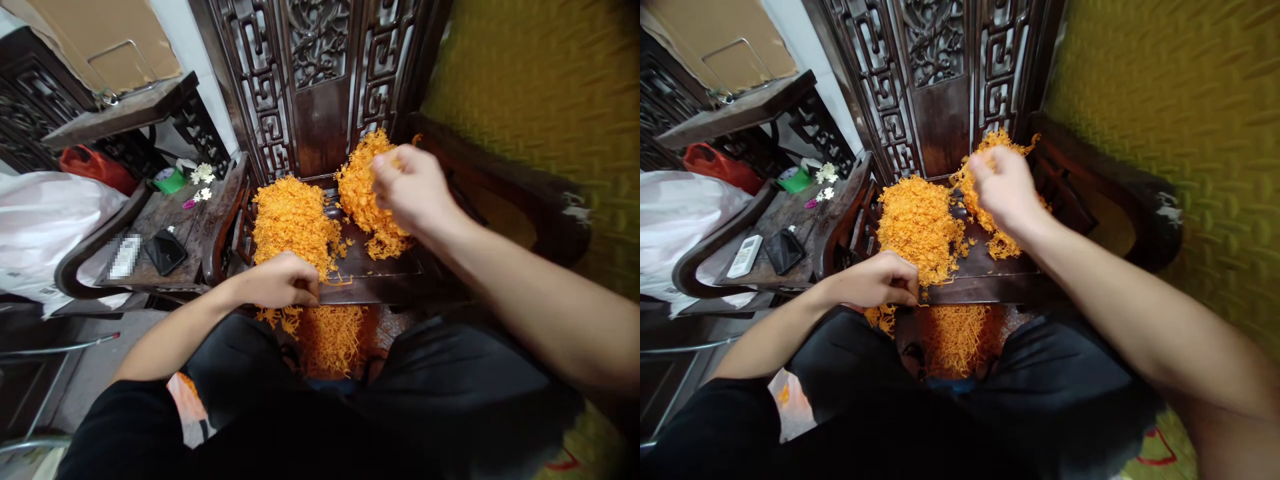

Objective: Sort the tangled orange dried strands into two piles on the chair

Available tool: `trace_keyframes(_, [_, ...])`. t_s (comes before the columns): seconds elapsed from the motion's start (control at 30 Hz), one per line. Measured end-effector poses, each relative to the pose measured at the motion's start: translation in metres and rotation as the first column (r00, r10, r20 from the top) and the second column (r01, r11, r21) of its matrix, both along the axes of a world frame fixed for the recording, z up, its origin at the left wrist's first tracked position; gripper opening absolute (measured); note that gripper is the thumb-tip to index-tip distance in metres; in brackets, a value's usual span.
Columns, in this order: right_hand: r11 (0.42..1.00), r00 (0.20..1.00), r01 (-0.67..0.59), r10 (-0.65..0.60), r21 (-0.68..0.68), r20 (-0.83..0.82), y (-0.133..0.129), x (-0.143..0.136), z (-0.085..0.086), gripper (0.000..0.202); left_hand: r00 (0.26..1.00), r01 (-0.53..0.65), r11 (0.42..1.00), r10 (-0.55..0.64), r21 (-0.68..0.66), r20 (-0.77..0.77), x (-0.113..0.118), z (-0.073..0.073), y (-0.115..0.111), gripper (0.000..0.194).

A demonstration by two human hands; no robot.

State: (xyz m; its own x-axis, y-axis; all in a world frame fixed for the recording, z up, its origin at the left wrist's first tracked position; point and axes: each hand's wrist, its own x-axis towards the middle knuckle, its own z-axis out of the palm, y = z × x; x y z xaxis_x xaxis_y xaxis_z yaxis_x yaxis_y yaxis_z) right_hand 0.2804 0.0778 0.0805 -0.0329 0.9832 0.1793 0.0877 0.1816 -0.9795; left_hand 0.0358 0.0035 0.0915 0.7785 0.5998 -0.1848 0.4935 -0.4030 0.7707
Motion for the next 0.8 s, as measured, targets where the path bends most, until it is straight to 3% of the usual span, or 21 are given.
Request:
trace_keyframes(0.07, [0.999,0.998,0.051,-0.051,0.006,-0.038,0.002,0.009,0.005,0.028,0.997,0.062,0.997,-0.064,0.045,0.031,0.003,-0.003,-0.001,0.011])
trace_keyframes(0.1, [1.0,1.0,0.017,-0.017,0.007,-0.014,0.0,0.012,0.008,0.029,0.996,0.063,0.995,-0.067,0.079,0.053,0.005,-0.004,0.0,0.01])
trace_keyframes(0.2, [0.961,0.967,-0.251,0.253,-0.117,0.006,-0.015,0.011,0.013,0.034,0.992,0.056,0.993,-0.067,0.104,0.103,0.007,-0.006,0.001,0.007])
trace_keyframes(0.27, [0.913,0.934,-0.357,0.348,-0.196,-0.078,-0.023,0.007,0.015,0.038,0.992,0.041,0.998,-0.047,0.049,0.119,0.008,-0.006,0.003,0.007])
trace_keyframes(0.47, [0.855,0.884,-0.447,0.376,-0.263,-0.277,-0.03,0.005,0.02,0.047,0.958,-0.234,0.968,0.246,-0.096,0.145,0.012,-0.009,0.001,0.019])
trace_keyframes(0.6, [0.834,0.88,-0.472,0.423,-0.287,-0.216,-0.035,0.006,0.021,0.046,0.943,-0.29,0.926,0.319,-0.241,0.09,0.017,-0.009,-0.002,0.037])
trace_keyframes(0.8, [0.86,0.875,-0.45,0.478,-0.241,0.073,-0.051,-0.003,0.015,0.037,0.921,-0.361,0.923,0.375,-0.131,0.106,0.026,-0.004,-0.006,0.041])
